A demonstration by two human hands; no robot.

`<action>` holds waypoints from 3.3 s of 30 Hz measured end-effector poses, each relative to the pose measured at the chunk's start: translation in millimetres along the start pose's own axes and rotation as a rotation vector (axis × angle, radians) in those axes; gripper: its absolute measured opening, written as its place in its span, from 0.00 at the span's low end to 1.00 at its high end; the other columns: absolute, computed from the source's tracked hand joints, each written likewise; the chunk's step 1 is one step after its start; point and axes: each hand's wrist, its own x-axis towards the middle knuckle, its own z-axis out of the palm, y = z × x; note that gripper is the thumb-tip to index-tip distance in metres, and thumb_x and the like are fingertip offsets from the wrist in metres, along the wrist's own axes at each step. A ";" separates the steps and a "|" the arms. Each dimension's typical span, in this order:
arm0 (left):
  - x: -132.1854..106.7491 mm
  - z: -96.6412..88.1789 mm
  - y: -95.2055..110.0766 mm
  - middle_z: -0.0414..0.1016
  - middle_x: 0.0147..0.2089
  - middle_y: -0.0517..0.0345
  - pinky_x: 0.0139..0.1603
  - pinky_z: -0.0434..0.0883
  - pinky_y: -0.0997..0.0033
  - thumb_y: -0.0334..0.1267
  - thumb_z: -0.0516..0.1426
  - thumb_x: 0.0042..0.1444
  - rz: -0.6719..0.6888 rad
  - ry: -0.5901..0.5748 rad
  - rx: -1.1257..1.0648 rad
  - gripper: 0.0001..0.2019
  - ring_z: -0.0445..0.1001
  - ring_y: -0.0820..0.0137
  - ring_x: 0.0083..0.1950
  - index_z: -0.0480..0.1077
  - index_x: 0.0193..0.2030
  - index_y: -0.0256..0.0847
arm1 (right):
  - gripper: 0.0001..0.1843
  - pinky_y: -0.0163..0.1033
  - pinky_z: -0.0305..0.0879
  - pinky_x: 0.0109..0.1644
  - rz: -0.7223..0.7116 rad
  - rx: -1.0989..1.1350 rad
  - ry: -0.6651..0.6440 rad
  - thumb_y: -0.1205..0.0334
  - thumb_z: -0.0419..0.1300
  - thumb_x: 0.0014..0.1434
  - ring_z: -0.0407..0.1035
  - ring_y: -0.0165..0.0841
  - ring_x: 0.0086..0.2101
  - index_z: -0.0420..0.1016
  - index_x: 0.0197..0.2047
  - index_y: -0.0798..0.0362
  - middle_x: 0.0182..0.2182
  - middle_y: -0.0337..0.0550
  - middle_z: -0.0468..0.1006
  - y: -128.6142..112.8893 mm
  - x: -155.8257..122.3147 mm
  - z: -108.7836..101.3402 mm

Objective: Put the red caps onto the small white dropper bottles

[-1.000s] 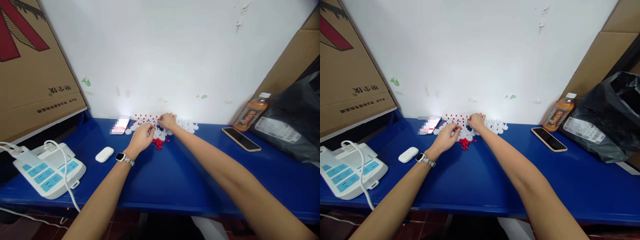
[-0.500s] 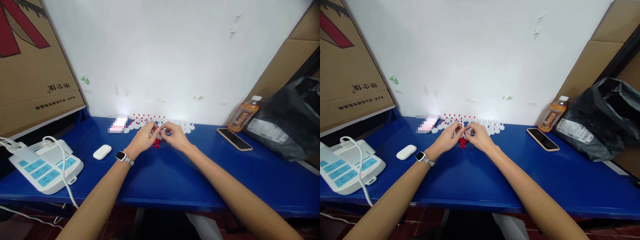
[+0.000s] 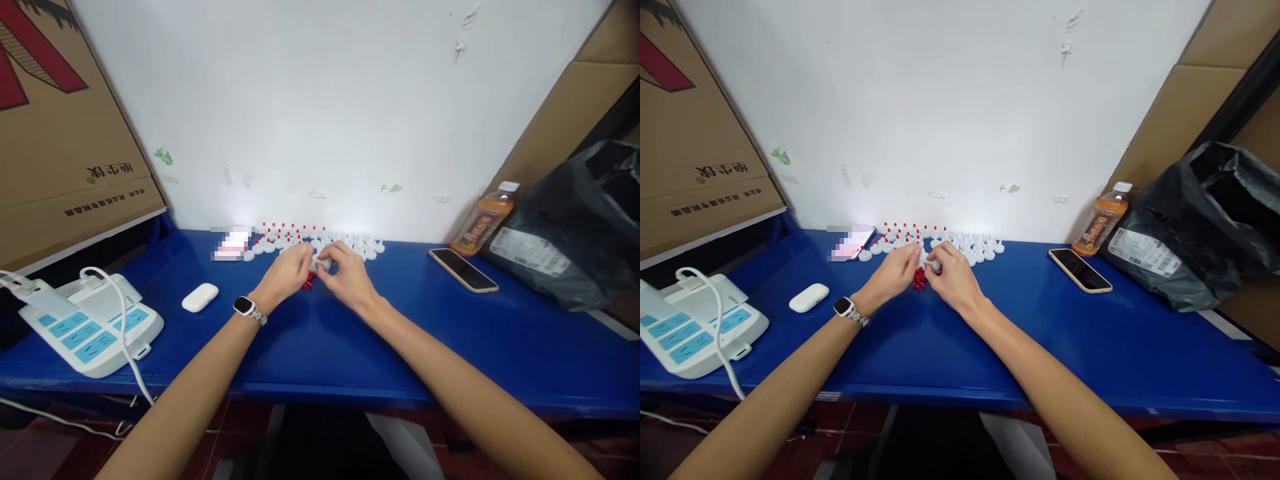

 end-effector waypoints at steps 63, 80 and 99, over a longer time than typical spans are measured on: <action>-11.1 -4.1 -14.2 0.77 0.35 0.59 0.37 0.66 0.69 0.48 0.51 0.67 -0.134 -0.071 -0.207 0.15 0.72 0.69 0.34 0.72 0.40 0.41 | 0.15 0.37 0.67 0.39 0.202 0.320 0.024 0.54 0.51 0.66 0.72 0.31 0.32 0.71 0.48 0.53 0.37 0.43 0.80 37.5 68.4 4.6; -13.2 5.6 12.5 0.66 0.30 0.62 0.36 0.60 0.69 0.46 0.44 0.72 -0.019 -0.139 -0.319 0.17 0.65 0.71 0.32 0.57 0.32 0.42 | 0.16 0.34 0.57 0.31 0.298 0.848 -0.261 0.55 0.53 0.65 0.58 0.29 0.27 0.59 0.56 0.44 0.27 0.32 0.64 -20.0 2.1 4.6; -10.5 -0.5 9.2 0.61 0.29 0.61 0.34 0.59 0.66 0.47 0.43 0.72 -0.008 -0.012 -0.348 0.17 0.60 0.70 0.30 0.56 0.32 0.42 | 0.18 0.42 0.62 0.41 0.088 0.472 -0.167 0.60 0.46 0.67 0.61 0.34 0.32 0.52 0.59 0.46 0.31 0.35 0.61 -23.0 -1.4 4.2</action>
